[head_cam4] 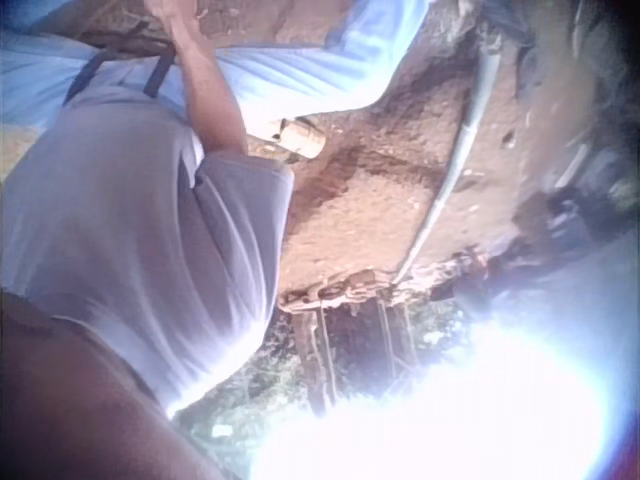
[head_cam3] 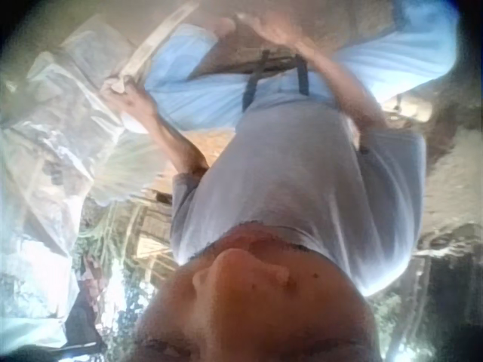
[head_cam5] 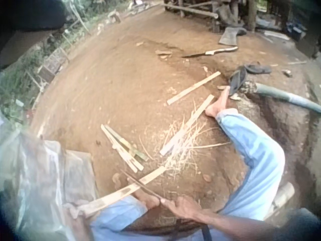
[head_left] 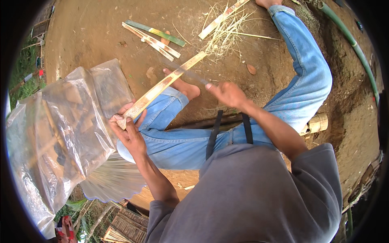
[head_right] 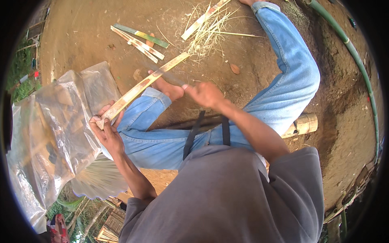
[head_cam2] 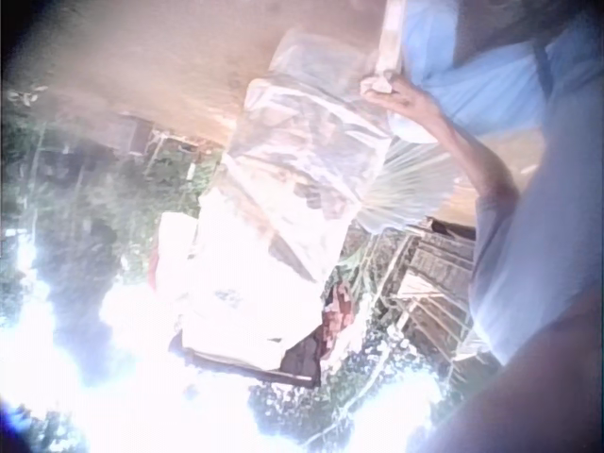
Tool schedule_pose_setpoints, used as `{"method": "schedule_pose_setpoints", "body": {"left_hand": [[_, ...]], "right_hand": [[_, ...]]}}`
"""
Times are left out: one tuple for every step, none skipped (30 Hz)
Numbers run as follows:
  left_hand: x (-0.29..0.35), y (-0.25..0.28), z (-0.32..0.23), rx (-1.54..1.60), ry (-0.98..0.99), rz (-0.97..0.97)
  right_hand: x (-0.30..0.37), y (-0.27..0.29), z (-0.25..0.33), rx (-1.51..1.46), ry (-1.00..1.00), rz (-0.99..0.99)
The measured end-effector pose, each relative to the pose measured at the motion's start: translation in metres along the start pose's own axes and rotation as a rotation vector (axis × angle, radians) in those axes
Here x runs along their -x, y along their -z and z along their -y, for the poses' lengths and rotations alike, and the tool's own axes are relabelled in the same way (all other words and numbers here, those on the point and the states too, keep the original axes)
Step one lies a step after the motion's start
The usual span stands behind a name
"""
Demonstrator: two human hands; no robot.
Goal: The person sits on the ground and uses a knife to shave thin strips of bamboo. They hold the bamboo piece in their left hand and scrape the knife along its length to remove the outer layer, creating fine shavings. The person repeatedly flips the bamboo to work on different sides.
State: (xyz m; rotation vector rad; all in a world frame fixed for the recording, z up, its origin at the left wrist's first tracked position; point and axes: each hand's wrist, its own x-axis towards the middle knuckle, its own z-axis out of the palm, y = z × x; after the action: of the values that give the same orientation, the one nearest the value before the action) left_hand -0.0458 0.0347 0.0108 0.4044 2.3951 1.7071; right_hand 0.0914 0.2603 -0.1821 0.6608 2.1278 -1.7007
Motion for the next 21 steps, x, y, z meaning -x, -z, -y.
{"method": "schedule_pose_setpoints", "body": {"left_hand": [[0.002,-0.004,-0.001,-0.009,0.001,-0.004],[0.004,-0.010,-0.003,-0.015,0.003,-0.006],[0.008,-0.016,-0.008,-0.024,0.003,-0.008],[0.012,-0.019,-0.011,-0.033,0.003,-0.011],[0.016,-0.017,-0.012,-0.043,-0.004,0.000],[0.017,-0.019,-0.012,-0.041,-0.017,0.019],[0.018,-0.020,-0.012,-0.040,-0.030,0.037],[0.019,-0.022,-0.012,-0.046,-0.025,0.033],[0.019,-0.023,-0.014,-0.053,-0.019,0.030],[0.019,-0.025,-0.015,-0.060,-0.014,0.026],[0.020,-0.027,-0.016,-0.059,-0.017,0.021],[0.020,-0.028,-0.017,-0.058,-0.020,0.016],[0.020,-0.029,-0.017,-0.058,-0.023,0.011],[0.021,-0.029,-0.019,-0.056,-0.012,0.013],[0.020,-0.029,-0.018,-0.050,-0.014,0.011],[0.017,-0.030,-0.018,-0.044,-0.015,0.010],[0.018,-0.030,-0.018,-0.065,-0.012,0.000],[0.018,-0.030,-0.018,-0.087,-0.008,-0.011],[0.019,-0.030,-0.017,-0.109,-0.005,-0.021],[0.018,-0.030,-0.017,-0.093,-0.016,-0.010],[0.016,-0.029,-0.016,-0.077,-0.029,0.000]], "right_hand": [[0.015,-0.005,0.020,-0.002,0.130,-0.016],[0.028,-0.007,0.039,0.004,0.191,0.032],[0.038,-0.007,0.053,0.008,0.254,0.081],[0.038,-0.007,0.057,0.070,0.291,0.055],[0.033,-0.006,0.052,0.056,0.205,0.075],[0.021,0.000,0.041,0.048,0.116,0.081],[0.012,0.003,0.031,0.040,0.027,0.088],[0.011,0.005,0.033,0.078,0.121,-0.042],[0.013,0.008,0.036,0.066,0.148,0.012],[0.017,0.011,0.040,0.054,0.174,0.067],[0.025,0.014,0.050,0.043,0.197,0.122],[0.039,0.008,0.056,0.021,0.301,0.038],[0.034,0.006,0.047,0.021,0.236,0.029],[0.025,0.001,0.031,0.017,0.173,0.018],[0.013,0.004,0.022,0.017,0.120,-0.001],[0.003,0.011,0.014,0.052,-0.070,0.045],[0.005,0.009,0.015,0.045,0.018,0.031],[0.010,0.008,0.017,0.037,0.106,0.016],[0.014,0.008,0.021,0.028,0.194,0.001],[0.016,0.010,0.030,0.033,0.203,0.035],[0.014,0.010,0.025,0.039,0.171,0.028]]}}
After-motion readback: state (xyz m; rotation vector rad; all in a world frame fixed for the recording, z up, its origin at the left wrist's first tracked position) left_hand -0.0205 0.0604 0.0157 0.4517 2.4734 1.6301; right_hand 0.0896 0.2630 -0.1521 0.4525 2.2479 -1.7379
